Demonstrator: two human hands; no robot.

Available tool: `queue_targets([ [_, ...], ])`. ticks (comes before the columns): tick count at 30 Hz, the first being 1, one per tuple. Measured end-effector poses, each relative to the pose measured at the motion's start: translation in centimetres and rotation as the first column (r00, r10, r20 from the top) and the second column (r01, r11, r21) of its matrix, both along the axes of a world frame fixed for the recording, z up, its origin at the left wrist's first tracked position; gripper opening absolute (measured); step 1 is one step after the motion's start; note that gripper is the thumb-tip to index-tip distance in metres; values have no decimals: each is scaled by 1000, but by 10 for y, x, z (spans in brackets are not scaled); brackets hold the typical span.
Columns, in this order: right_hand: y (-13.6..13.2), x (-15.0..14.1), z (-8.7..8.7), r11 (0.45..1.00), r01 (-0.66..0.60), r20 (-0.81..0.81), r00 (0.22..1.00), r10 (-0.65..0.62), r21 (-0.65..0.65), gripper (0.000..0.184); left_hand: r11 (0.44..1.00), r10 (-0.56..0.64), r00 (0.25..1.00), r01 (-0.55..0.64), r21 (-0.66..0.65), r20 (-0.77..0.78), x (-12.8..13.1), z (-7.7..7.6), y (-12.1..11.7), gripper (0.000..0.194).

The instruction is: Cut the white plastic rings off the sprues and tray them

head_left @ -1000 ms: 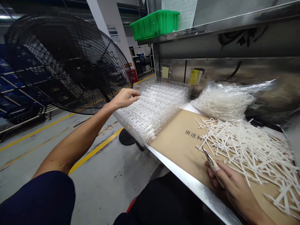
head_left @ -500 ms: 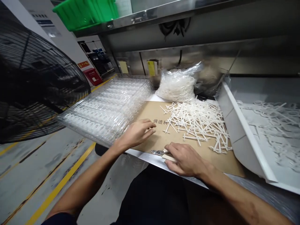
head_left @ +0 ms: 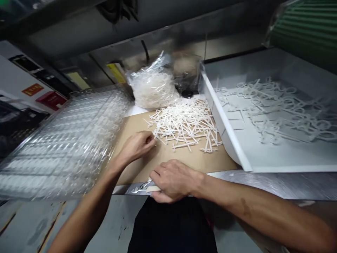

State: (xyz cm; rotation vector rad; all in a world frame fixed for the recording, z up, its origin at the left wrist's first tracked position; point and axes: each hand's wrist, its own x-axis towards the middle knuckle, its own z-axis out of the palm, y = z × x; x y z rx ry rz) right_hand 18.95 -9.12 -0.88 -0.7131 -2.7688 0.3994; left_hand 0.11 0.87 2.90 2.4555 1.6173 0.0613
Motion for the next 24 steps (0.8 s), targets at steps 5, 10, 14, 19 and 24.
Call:
queue_targets([
  [5,2,1,5,1000,-3,24,1000,2,9,45,962,-202,972,175,210,117,32,22,31,26],
  [10,6,2,9,999,-16,57,998,18,-38,49,872,-333,928,236,430,168,93,45,48,32],
  [14,11,1,2,999,-37,41,998,37,-3,53,777,-556,815,438,453,166,149,66,47,30],
  [19,19,2,-6,999,-33,6,999,33,33,52,706,-702,692,647,288,169,232,74,60,25],
  [24,27,9,-2,998,-1,-6,1000,0,-63,55,693,-711,701,689,-213,-44,298,61,75,12],
])
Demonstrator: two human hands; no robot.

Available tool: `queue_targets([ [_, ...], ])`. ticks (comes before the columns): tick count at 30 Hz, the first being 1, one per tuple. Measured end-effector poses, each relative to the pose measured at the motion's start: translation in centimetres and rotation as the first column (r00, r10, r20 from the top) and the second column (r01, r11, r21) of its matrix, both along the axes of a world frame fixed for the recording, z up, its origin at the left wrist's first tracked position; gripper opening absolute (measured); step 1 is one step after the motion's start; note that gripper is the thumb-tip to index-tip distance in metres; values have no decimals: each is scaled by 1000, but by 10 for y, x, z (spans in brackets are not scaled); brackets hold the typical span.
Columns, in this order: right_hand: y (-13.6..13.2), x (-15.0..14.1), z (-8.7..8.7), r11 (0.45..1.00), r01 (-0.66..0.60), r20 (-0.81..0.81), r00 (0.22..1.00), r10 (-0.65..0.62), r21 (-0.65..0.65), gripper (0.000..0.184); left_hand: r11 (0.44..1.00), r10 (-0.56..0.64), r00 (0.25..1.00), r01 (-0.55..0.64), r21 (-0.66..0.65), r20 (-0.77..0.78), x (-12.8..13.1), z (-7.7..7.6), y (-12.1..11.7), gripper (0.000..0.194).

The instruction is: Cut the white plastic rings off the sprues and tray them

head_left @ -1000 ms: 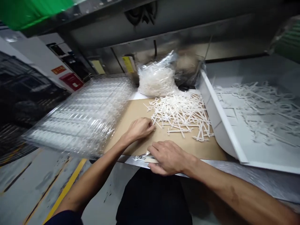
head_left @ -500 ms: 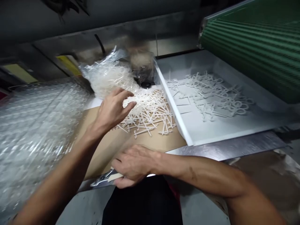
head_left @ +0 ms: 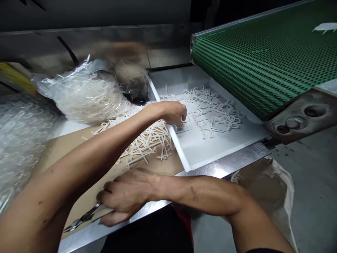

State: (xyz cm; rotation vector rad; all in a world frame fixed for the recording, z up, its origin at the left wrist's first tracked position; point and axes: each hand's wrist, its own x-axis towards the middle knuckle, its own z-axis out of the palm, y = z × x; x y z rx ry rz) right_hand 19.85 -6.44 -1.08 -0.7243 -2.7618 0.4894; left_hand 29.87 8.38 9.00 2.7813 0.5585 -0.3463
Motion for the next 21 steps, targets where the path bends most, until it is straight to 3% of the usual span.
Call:
queue_targets([
  [2,2,3,2,1000,2,-4,1000,-2,-10,58,1000,19,993,-19,4,-120,15,-7,2,11],
  [7,3,7,3,999,9,3,1000,-9,49,52,997,50,988,-41,63,-148,32,-23,3,27],
  [10,4,7,2,999,-1,4,1000,1,55,54,993,32,987,-14,113,-158,30,-22,2,24],
  [13,3,5,0,999,6,-5,1000,-6,40,54,995,-18,1000,18,102,8,21,-8,2,8],
  [18,0,3,-5,996,43,-26,999,-41,82,51,996,-28,937,-2,86,348,-9,28,-4,23],
  [21,1,3,-7,993,50,-24,999,-48,107,52,990,13,861,-82,114,509,-48,46,-13,28],
])
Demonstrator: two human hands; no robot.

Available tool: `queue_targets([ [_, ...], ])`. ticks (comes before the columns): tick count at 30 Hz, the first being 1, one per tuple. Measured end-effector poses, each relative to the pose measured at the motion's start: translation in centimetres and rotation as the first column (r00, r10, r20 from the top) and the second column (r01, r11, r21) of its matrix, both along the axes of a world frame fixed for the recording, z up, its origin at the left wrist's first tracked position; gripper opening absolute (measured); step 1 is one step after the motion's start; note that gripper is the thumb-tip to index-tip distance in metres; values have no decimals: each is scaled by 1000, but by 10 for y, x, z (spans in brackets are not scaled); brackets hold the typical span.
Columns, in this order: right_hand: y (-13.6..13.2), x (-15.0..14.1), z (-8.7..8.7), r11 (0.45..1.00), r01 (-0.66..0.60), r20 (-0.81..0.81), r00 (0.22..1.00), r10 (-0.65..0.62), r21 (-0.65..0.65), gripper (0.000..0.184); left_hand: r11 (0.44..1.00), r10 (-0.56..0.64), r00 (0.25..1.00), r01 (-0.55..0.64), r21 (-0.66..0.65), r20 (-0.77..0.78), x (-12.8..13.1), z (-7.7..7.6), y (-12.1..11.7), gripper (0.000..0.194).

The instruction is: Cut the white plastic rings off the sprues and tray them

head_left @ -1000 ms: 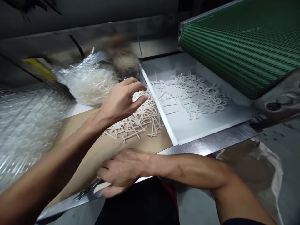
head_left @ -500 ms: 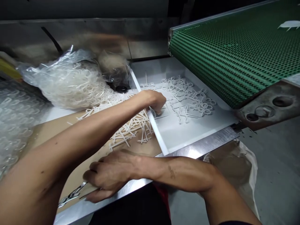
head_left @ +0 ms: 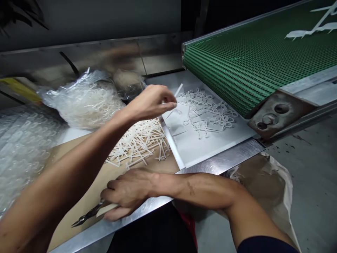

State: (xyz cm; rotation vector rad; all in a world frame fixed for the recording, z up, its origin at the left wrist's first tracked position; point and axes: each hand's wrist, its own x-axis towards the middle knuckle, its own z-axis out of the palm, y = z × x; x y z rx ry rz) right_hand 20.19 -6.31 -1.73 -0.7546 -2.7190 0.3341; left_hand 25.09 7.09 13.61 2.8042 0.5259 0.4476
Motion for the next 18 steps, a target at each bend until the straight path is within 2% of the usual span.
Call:
queue_targets([
  [2,3,0,-1,1000,-14,10,1000,14,-4,55,999,50,995,-51,7,82,-38,7,-8,30],
  [4,6,0,-3,1000,-19,24,1000,19,-15,60,992,122,985,-125,19,122,-83,7,-20,31],
  [7,8,-2,-5,1000,7,33,999,-7,-9,61,947,309,927,-320,18,214,-158,-7,-45,24],
  [10,6,-1,-6,999,23,21,999,-23,31,54,846,532,825,-529,-73,191,-228,-41,-76,24],
  [12,3,0,-4,999,9,-4,1000,-9,40,47,727,687,715,-676,-120,130,-266,-71,-95,28],
  [14,2,2,-3,1000,0,-19,1000,1,30,45,602,797,601,-779,-177,65,-292,-101,-111,28],
  [16,1,4,-1,1000,13,-10,1000,-12,19,45,557,824,566,-798,-232,30,-306,-126,-121,24],
  [18,2,6,1,999,30,3,1000,-30,18,47,572,808,589,-778,-260,15,-310,-142,-126,17],
])
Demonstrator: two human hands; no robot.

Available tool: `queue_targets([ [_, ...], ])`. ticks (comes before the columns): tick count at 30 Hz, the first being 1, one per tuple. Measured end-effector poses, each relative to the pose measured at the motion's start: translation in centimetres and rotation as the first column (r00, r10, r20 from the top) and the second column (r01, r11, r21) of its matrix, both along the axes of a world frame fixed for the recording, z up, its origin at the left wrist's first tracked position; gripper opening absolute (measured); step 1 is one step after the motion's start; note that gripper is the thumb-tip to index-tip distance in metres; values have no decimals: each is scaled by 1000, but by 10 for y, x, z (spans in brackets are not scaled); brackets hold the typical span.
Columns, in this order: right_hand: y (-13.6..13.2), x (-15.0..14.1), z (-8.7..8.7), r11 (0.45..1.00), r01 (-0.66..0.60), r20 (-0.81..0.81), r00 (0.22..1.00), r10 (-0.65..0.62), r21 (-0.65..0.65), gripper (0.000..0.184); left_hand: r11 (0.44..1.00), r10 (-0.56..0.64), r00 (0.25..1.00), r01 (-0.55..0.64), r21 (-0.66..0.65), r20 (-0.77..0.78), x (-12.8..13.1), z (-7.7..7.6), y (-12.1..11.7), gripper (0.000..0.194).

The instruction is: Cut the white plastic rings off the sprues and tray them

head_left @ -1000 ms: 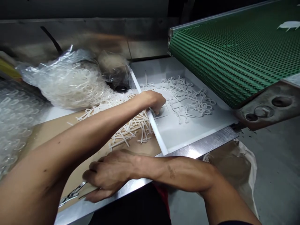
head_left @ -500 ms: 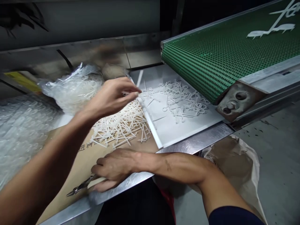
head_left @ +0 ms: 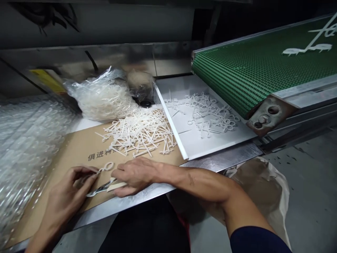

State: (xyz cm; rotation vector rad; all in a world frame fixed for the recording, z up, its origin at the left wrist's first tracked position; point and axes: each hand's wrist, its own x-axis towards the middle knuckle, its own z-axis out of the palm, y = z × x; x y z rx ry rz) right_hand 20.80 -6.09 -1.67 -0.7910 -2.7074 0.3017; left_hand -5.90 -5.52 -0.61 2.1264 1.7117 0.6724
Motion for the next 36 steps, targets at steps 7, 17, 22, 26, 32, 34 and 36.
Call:
queue_targets([
  [7,0,7,9,998,43,41,998,-41,-40,44,996,-80,994,82,25,-76,-3,-9,-4,29],
  [17,1,8,-1,999,5,-46,999,-7,-45,32,988,-115,992,110,109,42,-17,-14,-14,26],
  [22,-3,7,-2,999,26,-84,996,-24,23,35,992,-25,997,33,122,-69,-23,-19,-18,26],
  [26,-7,5,1,998,50,-155,986,-56,-43,30,985,-37,997,25,169,68,-15,-15,-19,18],
  [32,-13,1,19,895,125,-258,932,-253,-428,26,959,-38,925,-72,273,378,16,-14,-28,22],
  [34,-14,0,27,819,152,-224,920,-322,-554,27,955,-35,898,-100,279,440,23,-17,-31,22],
  [36,-14,0,32,735,166,-180,913,-367,-657,27,953,-38,882,-110,283,470,28,-20,-33,23],
])
